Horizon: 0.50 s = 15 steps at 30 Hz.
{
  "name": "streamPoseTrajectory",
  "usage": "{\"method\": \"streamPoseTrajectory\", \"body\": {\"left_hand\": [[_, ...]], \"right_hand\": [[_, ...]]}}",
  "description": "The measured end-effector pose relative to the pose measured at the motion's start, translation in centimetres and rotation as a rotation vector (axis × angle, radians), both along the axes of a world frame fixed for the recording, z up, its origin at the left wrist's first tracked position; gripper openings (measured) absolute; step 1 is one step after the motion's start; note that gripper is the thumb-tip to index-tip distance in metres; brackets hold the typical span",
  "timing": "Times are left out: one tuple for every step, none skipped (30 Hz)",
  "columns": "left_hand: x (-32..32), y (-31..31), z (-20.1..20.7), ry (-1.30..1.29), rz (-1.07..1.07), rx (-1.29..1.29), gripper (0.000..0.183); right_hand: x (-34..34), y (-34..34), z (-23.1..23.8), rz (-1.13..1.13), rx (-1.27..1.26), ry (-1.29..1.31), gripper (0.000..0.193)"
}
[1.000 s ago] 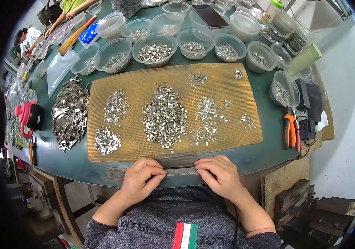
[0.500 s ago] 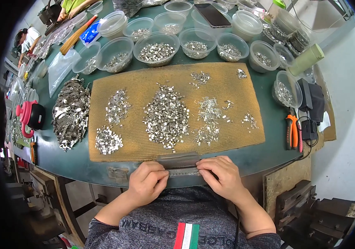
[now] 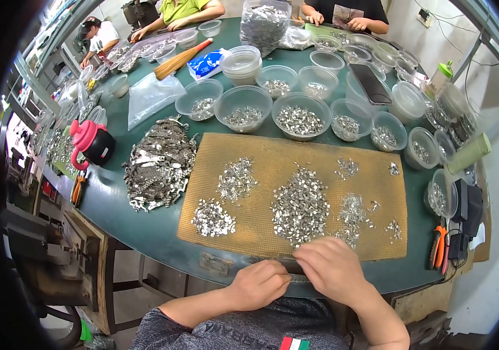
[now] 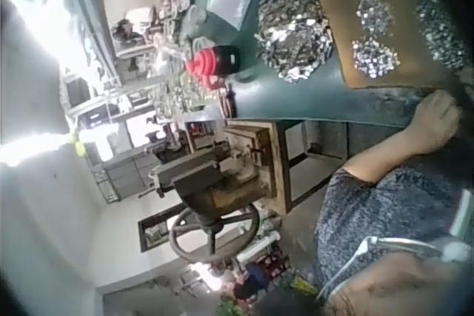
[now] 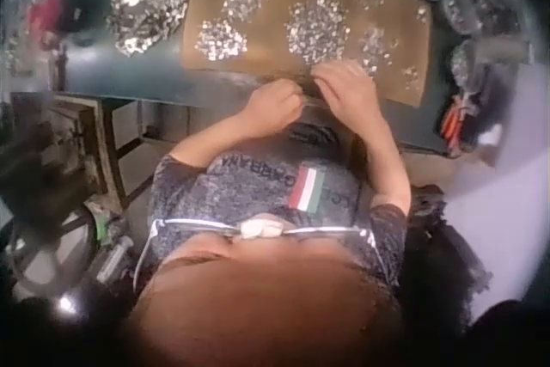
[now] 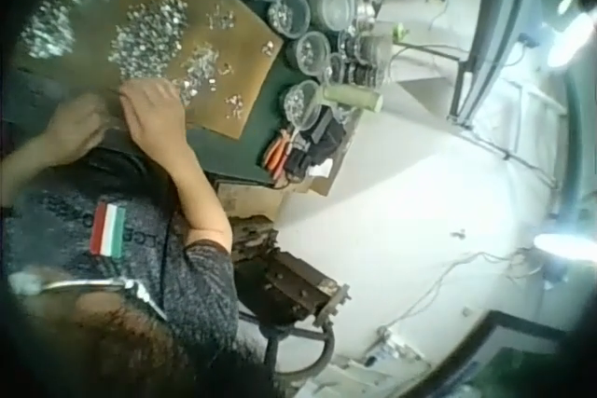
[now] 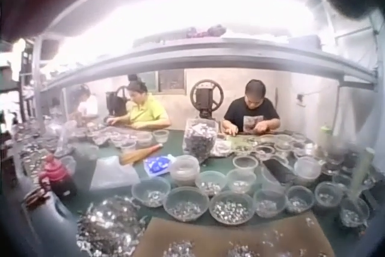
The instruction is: The person sorts small metal parts on a wooden board by hand, then uses a hand press to join or stamp them.
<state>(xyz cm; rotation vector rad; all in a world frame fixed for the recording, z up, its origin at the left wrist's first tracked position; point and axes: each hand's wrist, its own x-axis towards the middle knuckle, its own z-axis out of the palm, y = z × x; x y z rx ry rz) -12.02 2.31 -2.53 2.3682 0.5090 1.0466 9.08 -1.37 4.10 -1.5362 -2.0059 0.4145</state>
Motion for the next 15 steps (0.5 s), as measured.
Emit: {"method": "streamPoseTrajectory", "body": {"left_hand": [[-0.2, 0.1, 0.1, -0.004, 0.005, -0.001, 0.019], [-0.6, 0.2, 0.2, 0.023, -0.016, -0.054, 0.018], [-0.8, 0.4, 0.1, 0.05, -0.04, -0.11, 0.016], [-1.0, 0.6, 0.2, 0.045, -0.046, -0.111, 0.016], [-1.0, 0.8, 0.3, 0.048, -0.07, -0.153, 0.016], [-1.1, 1.0, 0.3, 0.05, -0.094, -0.196, 0.015], [-1.2, 1.0, 0.3, 0.048, -0.096, -0.199, 0.015], [-1.3, 1.1, 0.3, 0.053, -0.107, -0.203, 0.016], [-1.3, 1.2, 0.3, 0.058, -0.12, -0.205, 0.016], [-1.3, 1.2, 0.2, 0.055, -0.122, -0.208, 0.016], [-1.4, 1.3, 0.2, 0.046, -0.133, -0.221, 0.017], [-1.5, 1.3, 0.1, 0.038, -0.137, -0.235, 0.018], [-1.6, 1.3, 0.1, 0.036, -0.136, -0.238, 0.018], [-1.7, 1.4, -0.1, 0.03, -0.143, -0.25, 0.019], [-1.8, 1.5, -0.2, 0.024, -0.149, -0.262, 0.02]], "right_hand": [[-0.6, 1.4, -0.1, 0.059, 0.067, -0.021, 0.019], [-1.3, 2.8, -0.3, 0.118, 0.136, -0.042, 0.02], [-1.9, 4.3, -0.8, 0.141, 0.137, -0.064, 0.02], [-2.4, 5.6, -1.3, 0.158, 0.14, -0.088, 0.021], [-2.9, 7.1, -2.0, 0.154, 0.137, -0.092, 0.021], [-3.5, 8.6, -2.8, 0.171, 0.144, -0.126, 0.02], [-4.1, 9.9, -3.6, 0.192, 0.15, -0.158, 0.02], [-4.6, 11.0, -4.4, 0.188, 0.148, -0.162, 0.02], [-5.1, 11.9, -5.1, 0.176, 0.164, -0.209, 0.017], [-5.7, 12.6, -5.3, 0.168, 0.178, -0.254, 0.015], [-6.1, 13.0, -5.1, 0.165, 0.175, -0.257, 0.015], [-6.7, 13.4, -4.7, 0.178, 0.162, -0.379, 0.011], [-7.1, 13.6, -4.6, 0.19, 0.15, -0.501, 0.009], [-7.5, 13.7, -4.6, 0.192, 0.147, -0.503, 0.009], [-7.8, 13.6, -4.7, 0.203, 0.185, -0.483, 0.007]]}}
